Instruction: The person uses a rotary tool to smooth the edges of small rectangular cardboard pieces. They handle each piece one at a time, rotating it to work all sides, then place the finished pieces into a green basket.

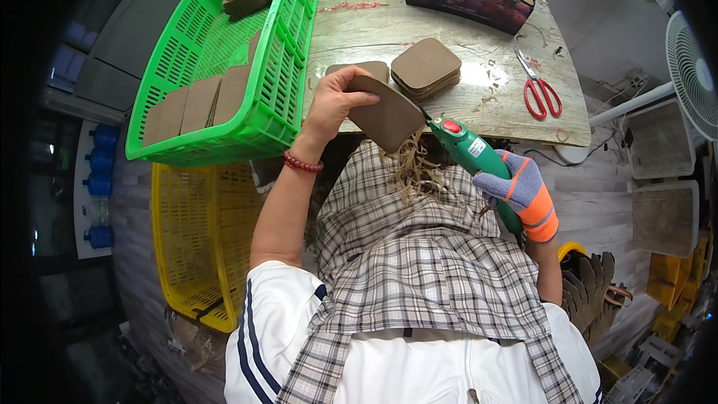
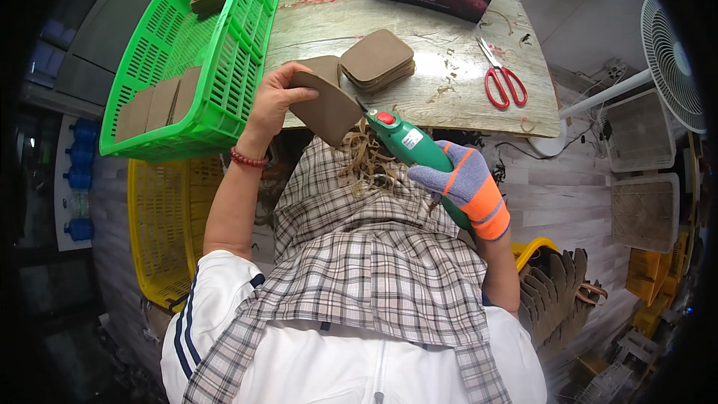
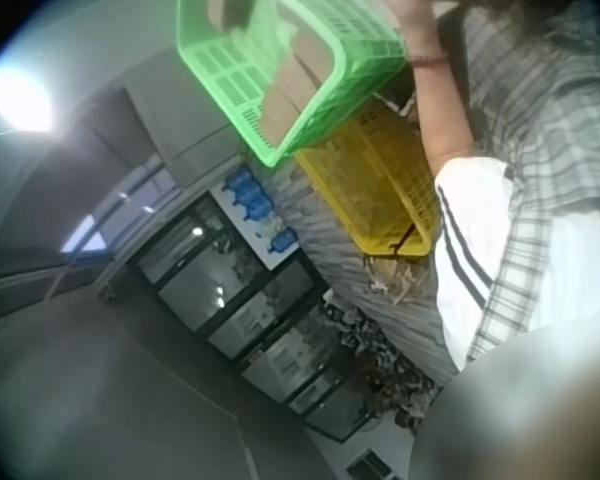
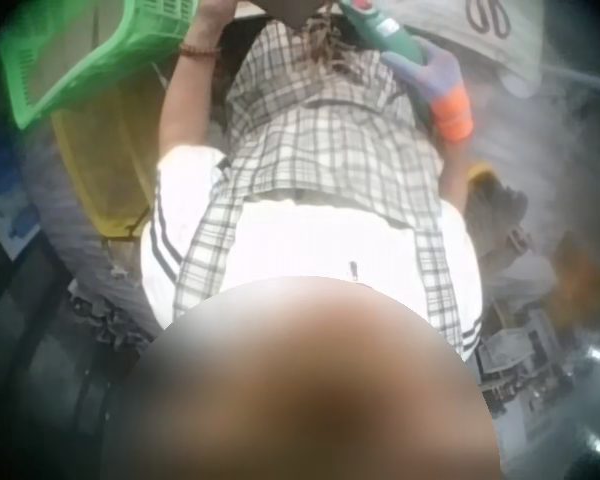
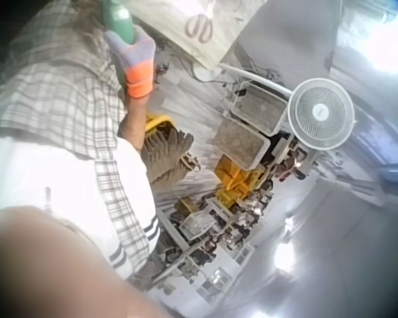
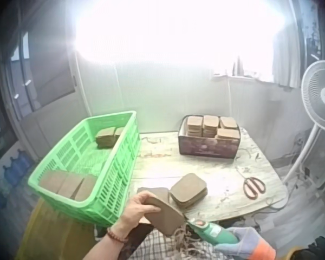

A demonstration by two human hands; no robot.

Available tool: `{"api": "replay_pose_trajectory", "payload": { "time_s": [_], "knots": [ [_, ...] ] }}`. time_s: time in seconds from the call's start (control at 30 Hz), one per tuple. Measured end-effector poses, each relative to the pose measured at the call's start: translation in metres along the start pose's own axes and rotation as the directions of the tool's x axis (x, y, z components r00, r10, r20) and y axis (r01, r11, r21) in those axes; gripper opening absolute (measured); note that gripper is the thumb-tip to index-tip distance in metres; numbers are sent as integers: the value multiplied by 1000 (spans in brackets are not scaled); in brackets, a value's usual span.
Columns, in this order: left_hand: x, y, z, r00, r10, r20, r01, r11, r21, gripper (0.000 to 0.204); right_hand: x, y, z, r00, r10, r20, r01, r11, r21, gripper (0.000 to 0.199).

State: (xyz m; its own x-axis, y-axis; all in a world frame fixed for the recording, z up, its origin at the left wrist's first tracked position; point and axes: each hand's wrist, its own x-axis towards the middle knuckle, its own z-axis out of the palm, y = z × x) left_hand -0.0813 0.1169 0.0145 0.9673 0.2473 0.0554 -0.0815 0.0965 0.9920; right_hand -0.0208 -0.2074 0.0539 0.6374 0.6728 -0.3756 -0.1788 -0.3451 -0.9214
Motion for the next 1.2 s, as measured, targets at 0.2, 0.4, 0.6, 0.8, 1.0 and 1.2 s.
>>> {"api": "replay_pose_trajectory", "payload": {
  "time_s": [0.2,0.4,0.6,0.8,1.0,1.2],
  "knots": [
    [-1,9,9,985,-122,123,101,981,168,24,1,3,5,1000,-15,19,15,1000,-4,35],
    [-2,3,30,961,-70,269,-9,959,284,38,5,7,8,999,-52,16,52,998,-33,36],
    [-8,13,50,898,-296,325,189,928,323,78,9,4,14,997,-78,12,78,997,-10,38],
    [0,-26,-1,979,-68,-192,62,997,-40,56,8,17,6,993,-100,-57,104,991,84,40],
    [45,-71,-57,826,340,-449,101,695,712,50,3,18,-8,979,-124,-159,132,990,42,25],
    [67,-52,32,891,451,-56,-16,156,988,54,6,34,-13,973,-54,-225,80,991,110,33]
  ]
}}
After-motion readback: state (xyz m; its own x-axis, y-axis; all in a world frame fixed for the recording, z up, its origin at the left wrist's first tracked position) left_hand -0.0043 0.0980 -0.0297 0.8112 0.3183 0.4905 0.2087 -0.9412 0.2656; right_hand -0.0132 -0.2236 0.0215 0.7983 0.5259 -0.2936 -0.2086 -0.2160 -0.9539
